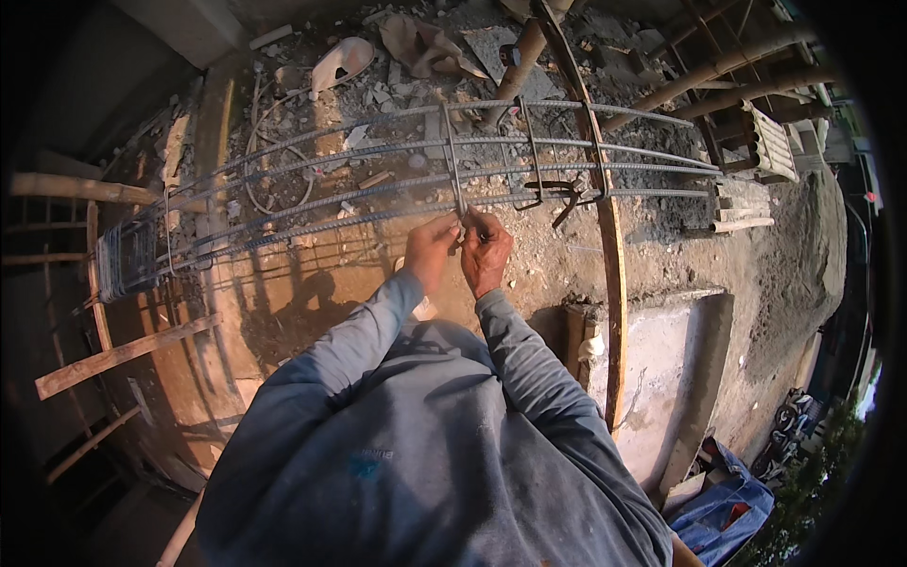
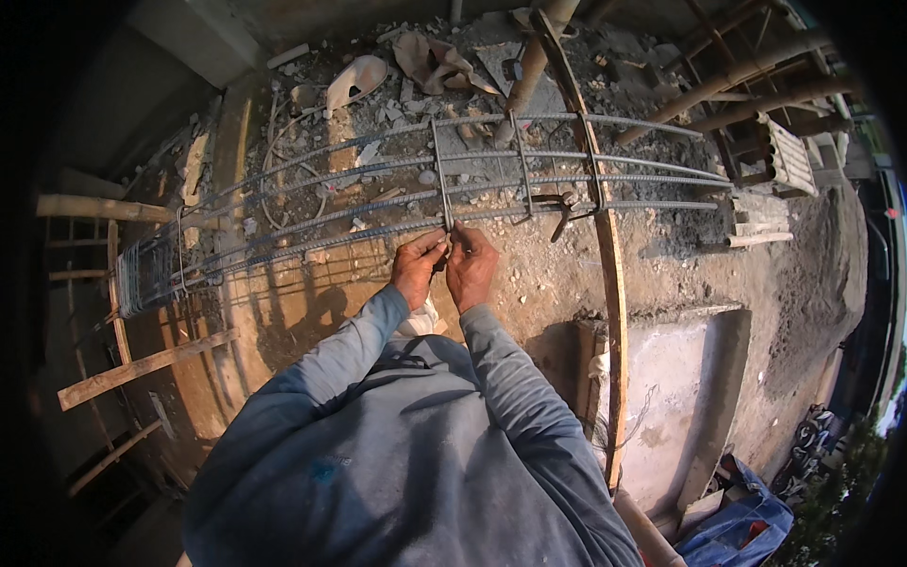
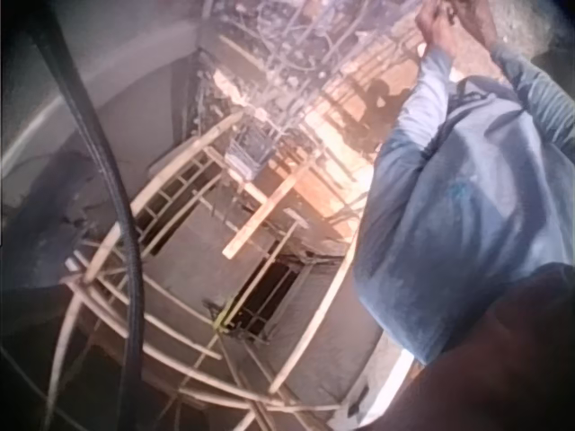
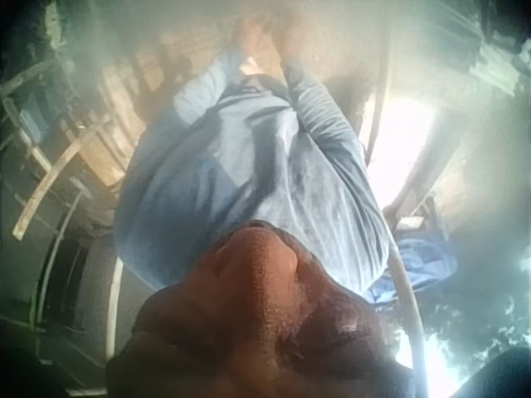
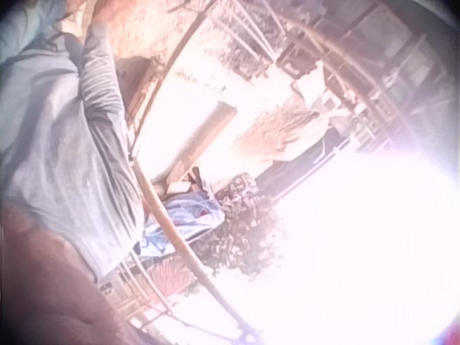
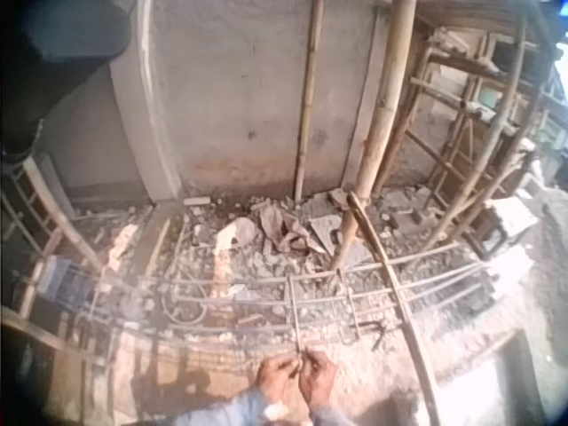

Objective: The person assembles a rebar cage on a construction site by positioning steel bars and tying them together with wire using pliers. They repeatedly bend and twist wire ties to secure the intersecting bars, forming a grid-like reinforcement structure.

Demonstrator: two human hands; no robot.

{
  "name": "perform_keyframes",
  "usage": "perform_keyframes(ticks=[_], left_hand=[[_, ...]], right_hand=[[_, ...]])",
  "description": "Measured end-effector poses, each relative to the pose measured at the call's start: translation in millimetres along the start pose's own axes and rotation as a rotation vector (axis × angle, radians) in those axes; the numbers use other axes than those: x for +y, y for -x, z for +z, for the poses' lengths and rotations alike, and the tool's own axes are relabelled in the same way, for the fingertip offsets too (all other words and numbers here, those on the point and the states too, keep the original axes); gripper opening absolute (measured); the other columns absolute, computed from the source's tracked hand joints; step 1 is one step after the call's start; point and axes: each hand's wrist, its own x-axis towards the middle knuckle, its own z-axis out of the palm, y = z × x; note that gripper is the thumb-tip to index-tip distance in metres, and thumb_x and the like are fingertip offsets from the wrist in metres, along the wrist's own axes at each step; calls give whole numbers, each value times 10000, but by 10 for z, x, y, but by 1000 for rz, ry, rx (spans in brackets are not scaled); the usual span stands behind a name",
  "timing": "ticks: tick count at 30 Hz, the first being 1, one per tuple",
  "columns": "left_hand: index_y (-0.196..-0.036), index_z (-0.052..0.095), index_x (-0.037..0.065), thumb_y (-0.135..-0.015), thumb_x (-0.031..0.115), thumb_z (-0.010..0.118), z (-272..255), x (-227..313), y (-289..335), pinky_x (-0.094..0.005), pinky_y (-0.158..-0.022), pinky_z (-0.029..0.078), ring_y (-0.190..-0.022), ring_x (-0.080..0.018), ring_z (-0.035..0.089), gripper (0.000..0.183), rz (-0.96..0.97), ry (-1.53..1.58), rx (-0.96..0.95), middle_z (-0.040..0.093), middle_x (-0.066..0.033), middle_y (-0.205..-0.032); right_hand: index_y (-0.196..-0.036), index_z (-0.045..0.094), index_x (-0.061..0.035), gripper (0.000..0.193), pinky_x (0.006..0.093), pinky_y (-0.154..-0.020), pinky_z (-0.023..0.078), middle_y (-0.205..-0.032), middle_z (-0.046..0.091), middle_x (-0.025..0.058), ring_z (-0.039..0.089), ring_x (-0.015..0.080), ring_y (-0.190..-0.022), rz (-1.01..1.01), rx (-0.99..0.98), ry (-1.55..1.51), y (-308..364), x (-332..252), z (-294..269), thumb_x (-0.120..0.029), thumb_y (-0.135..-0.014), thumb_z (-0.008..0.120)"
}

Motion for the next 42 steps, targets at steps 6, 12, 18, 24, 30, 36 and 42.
perform_keyframes(ticks=[6,12,18,24,30,36,42], left_hand=[[-1382,617,-43,-1013,115,665,-11,76,13,-305,-840,545,-961,-149,672,405,-47,-12,-23,729,-98,-1181],[-1384,621,-63,-921,62,547,-54,193,109,-317,-933,520,-1074,-226,678,485,56,-184,-24,733,-142,-1180],[-1366,680,87,-922,208,634,-57,325,169,-308,-941,495,-1108,-171,628,462,-235,133,-6,704,-43,-1188],[-1235,720,167,-960,400,715,-23,436,252,-302,-858,534,-991,-131,655,360,-454,421,8,694,6,-1075],[-1251,683,174,-1007,314,647,39,422,245,-296,-862,559,-936,-149,683,284,-421,544,46,704,-11,-1039],[-1170,574,157,-1040,211,651,193,276,87,-343,-859,537,-984,-154,663,160,-237,474,-51,668,-7,-1057],[-1189,548,91,-1005,294,720,145,90,-6,-276,-747,448,-824,-84,544,324,-47,224,-56,619,12,-961]], right_hand=[[-1270,704,8,300,352,-723,509,-949,635,169,642,244,-803,-89,-88,51,37,102,-52,-47,-985,627],[-1477,558,-9,517,475,-788,446,-975,499,166,547,332,-878,4,-263,288,179,-176,-77,-337,-1079,571],[-1444,527,98,562,407,-735,509,-974,659,194,622,260,-824,19,-393,177,106,-305,-108,-324,-1077,575],[-1378,516,158,435,339,-671,547,-921,750,176,701,225,-763,102,-608,143,-22,-515,-225,-27,-987,567],[-1376,583,96,462,425,-747,558,-936,734,254,732,349,-836,-26,-445,315,-25,-334,-210,-62,-941,586],[-1230,699,-2,322,486,-805,558,-973,743,229,707,427,-928,14,-410,274,-127,-157,-376,-110,-938,615],[-1082,715,3,221,459,-794,548,-938,732,217,708,409,-892,14,-456,387,-211,-284,-448,-109,-936,593]])
